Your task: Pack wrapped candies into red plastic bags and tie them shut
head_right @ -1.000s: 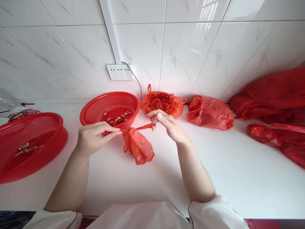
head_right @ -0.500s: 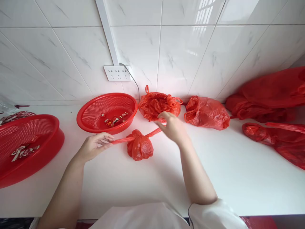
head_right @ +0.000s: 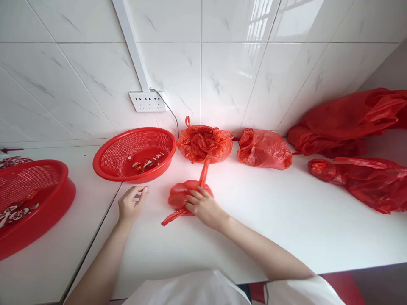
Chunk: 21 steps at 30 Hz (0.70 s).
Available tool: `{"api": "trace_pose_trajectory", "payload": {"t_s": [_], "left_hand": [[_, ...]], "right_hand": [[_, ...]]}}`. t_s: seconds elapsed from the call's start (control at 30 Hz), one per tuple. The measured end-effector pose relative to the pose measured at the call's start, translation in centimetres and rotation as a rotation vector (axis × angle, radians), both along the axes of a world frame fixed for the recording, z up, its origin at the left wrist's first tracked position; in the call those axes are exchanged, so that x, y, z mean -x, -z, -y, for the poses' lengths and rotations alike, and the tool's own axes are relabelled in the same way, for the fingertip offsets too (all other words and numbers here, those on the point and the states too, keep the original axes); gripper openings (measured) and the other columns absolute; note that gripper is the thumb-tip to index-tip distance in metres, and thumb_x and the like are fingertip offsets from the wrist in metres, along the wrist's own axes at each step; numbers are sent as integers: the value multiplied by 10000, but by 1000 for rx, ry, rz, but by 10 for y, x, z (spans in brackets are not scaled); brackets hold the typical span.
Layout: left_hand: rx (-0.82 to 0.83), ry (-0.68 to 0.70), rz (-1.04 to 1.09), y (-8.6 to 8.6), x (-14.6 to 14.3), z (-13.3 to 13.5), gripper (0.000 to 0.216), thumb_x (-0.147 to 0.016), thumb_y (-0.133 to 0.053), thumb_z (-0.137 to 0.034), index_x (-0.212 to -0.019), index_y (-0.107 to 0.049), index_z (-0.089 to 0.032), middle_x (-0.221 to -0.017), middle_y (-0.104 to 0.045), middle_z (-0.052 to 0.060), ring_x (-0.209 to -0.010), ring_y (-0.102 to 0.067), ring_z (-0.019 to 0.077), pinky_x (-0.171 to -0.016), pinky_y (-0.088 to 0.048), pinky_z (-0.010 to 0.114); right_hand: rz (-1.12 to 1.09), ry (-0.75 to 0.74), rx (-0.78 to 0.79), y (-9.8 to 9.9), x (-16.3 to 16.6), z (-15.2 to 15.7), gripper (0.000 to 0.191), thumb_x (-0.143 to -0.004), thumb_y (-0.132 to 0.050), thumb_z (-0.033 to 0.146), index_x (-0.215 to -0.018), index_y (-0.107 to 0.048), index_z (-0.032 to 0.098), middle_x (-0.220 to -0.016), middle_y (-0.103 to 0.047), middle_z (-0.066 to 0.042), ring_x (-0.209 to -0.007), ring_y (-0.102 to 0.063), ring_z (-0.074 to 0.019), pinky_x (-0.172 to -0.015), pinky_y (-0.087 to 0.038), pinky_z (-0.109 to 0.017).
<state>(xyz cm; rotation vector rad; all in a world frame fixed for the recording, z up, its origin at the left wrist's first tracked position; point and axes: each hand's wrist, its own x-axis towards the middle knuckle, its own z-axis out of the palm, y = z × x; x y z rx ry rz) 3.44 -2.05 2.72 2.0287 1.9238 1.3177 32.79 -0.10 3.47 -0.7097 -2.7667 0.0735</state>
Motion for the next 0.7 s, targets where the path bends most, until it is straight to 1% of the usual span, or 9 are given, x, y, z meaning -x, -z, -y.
{"api": "trace_pose_trajectory", "payload": {"t_s": [0.1,0.2,0.27,0.33,0.4,0.43,0.5,0.6,0.7], "left_hand": [[19,27,18,2,-1,-1,187,-903,-506,-346,-883,-637,-213,-890,-701,36,-777,-659,161,-698,-562,267],[40,41,30,4,-1,-2,197,-905,-505,-360,-895,-636,-214,-900,-697,35,-802,-661,163,-708,-562,266],[67,34,47,5,-2,-4,204,-905,-503,-370,-948,-633,-219,-922,-693,36,-825,-663,166,-719,-562,269],[104,5,70,6,-2,-5,238,-900,-505,-386,-1040,-615,-229,-947,-690,34,-823,-668,168,-726,-564,278],[137,-22,93,7,-2,-7,289,-892,-509,-397,-1124,-580,-240,-965,-685,33,-822,-671,173,-726,-565,289],[149,-24,103,8,-2,-8,307,-890,-509,-397,-1151,-564,-244,-976,-682,34,-831,-670,176,-725,-564,292],[163,-10,119,9,-2,-10,331,-887,-510,-388,-1184,-540,-245,-1000,-674,40,-860,-666,183,-721,-560,296],[182,18,138,13,-2,-11,438,-882,-516,-374,-1294,-464,-237,-1060,-663,56,-875,-661,186,-715,-553,302],[218,61,179,16,-6,-10,595,-882,-519,-365,-1430,-319,-249,-1144,-651,76,-867,-655,177,-734,-545,311]], "right_hand": [[11,168,-21,7,-68,-7,307,-964,-410,156,-1149,-646,221,-1252,-653,-82,-1298,-487,-256,-1125,-320,-514],[59,411,-60,23,-158,-23,314,-915,-458,133,-1123,-675,225,-1249,-651,-116,-1254,-524,-296,-1072,-370,-533],[72,568,-116,32,-222,-36,301,-863,-514,145,-1085,-701,228,-1294,-613,-164,-1230,-536,-340,-999,-416,-556],[50,833,-254,31,-272,-47,284,-800,-533,117,-981,-731,210,-1369,-531,-226,-1243,-500,-420,-945,-388,-629],[-12,1067,-370,19,-296,-54,307,-775,-581,150,-1049,-716,172,-1417,-450,-283,-1287,-428,-474,-905,-388,-632],[-58,1134,-403,9,-295,-57,342,-777,-599,177,-1104,-696,169,-1422,-440,-285,-1291,-418,-476,-879,-411,-609],[-127,1120,-416,-13,-270,-62,365,-817,-587,231,-1171,-663,194,-1413,-469,-248,-1271,-445,-441,-844,-453,-555],[-206,927,-384,-39,-194,-72,275,-902,-494,261,-1084,-687,189,-1390,-516,-175,-1225,-501,-367,-911,-463,-522],[-317,740,-305,-53,-112,-86,253,-912,-484,248,-1059,-684,196,-1358,-553,-130,-1201,-527,-320,-950,-463,-498]]}}
